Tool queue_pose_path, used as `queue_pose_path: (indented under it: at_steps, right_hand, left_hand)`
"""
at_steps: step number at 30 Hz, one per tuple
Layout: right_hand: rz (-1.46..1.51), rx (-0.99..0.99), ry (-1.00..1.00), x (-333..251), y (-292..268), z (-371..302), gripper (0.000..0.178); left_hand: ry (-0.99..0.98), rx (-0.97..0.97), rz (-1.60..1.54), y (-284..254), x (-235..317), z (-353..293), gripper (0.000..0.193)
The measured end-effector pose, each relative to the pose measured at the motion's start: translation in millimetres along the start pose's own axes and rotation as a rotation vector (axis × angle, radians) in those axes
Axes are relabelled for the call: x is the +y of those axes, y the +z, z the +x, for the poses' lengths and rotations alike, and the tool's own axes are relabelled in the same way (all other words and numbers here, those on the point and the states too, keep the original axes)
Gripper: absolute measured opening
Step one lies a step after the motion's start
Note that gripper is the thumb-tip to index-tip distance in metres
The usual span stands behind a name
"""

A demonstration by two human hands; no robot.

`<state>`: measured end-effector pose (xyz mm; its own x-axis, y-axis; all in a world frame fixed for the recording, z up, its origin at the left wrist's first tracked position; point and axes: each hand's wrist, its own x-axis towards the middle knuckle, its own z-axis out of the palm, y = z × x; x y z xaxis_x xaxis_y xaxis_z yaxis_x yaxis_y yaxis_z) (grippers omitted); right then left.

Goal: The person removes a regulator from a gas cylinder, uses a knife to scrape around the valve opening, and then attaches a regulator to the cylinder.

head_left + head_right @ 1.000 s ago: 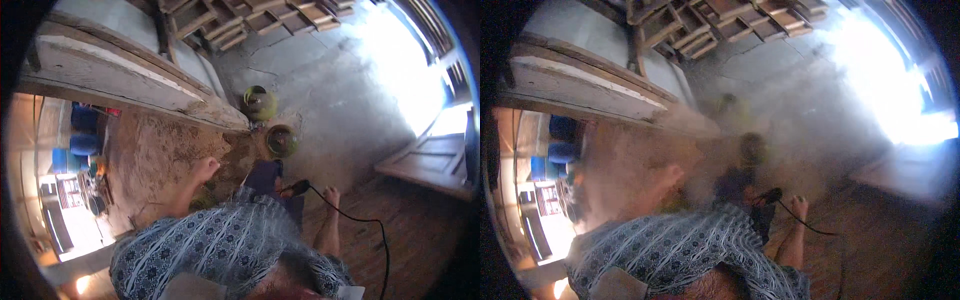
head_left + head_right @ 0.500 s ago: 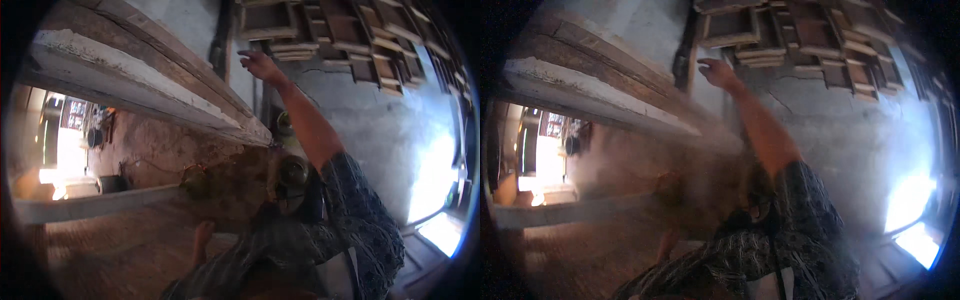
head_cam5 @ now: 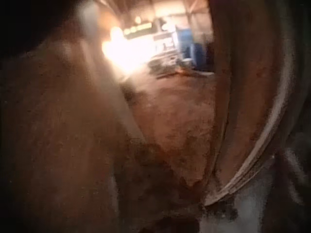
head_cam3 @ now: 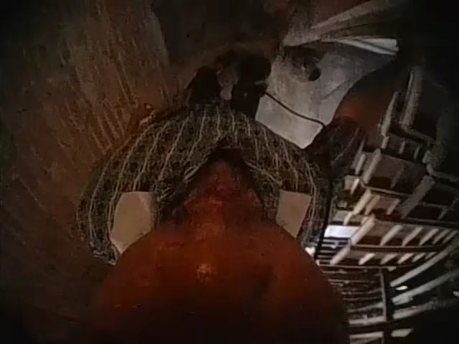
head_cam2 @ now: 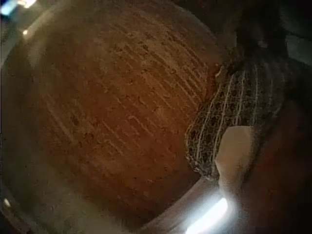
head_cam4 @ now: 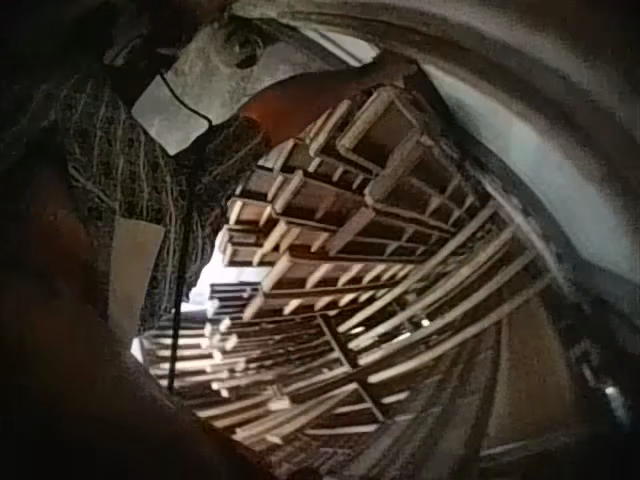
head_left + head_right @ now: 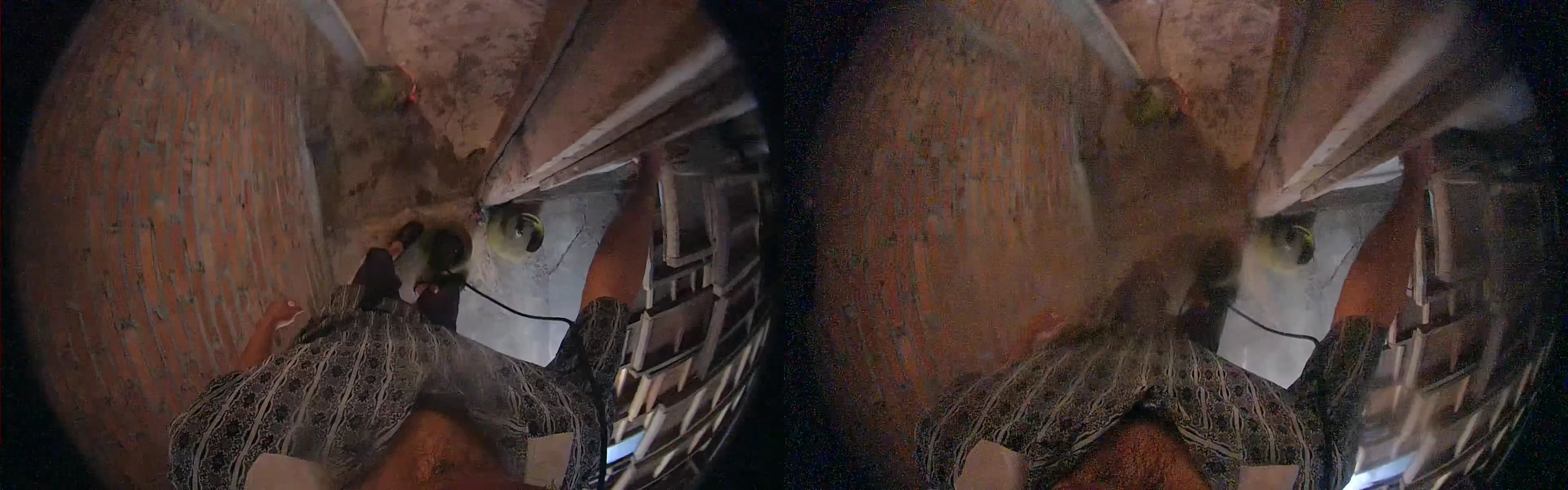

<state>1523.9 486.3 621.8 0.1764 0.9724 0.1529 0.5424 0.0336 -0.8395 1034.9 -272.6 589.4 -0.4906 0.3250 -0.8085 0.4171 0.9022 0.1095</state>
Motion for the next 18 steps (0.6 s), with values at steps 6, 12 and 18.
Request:
queue_pose_path:
  at_steps: [6, 12, 18]
  right_hand:
    - [0.356, 0.090, 0.291, -71.3, -64.3, -119.9, 0.053]
    - [0.880, -0.014, 0.597, -63.8, -42.2, -348.6, 0.076]
    - [0.842, -0.005, 1.213, 41.2, -7.7, -546.7, 0.031]
  left_hand:
    - [-0.142, -0.135, -0.050, 23.5, -7.1, 12.9, 0.039]
    - [0.164, -0.111, 0.135, -41.4, 39.4, 127.6, 0.045]
    - [0.386, -0.117, -0.001, -15.3, 132.7, 265.4, 0.051]
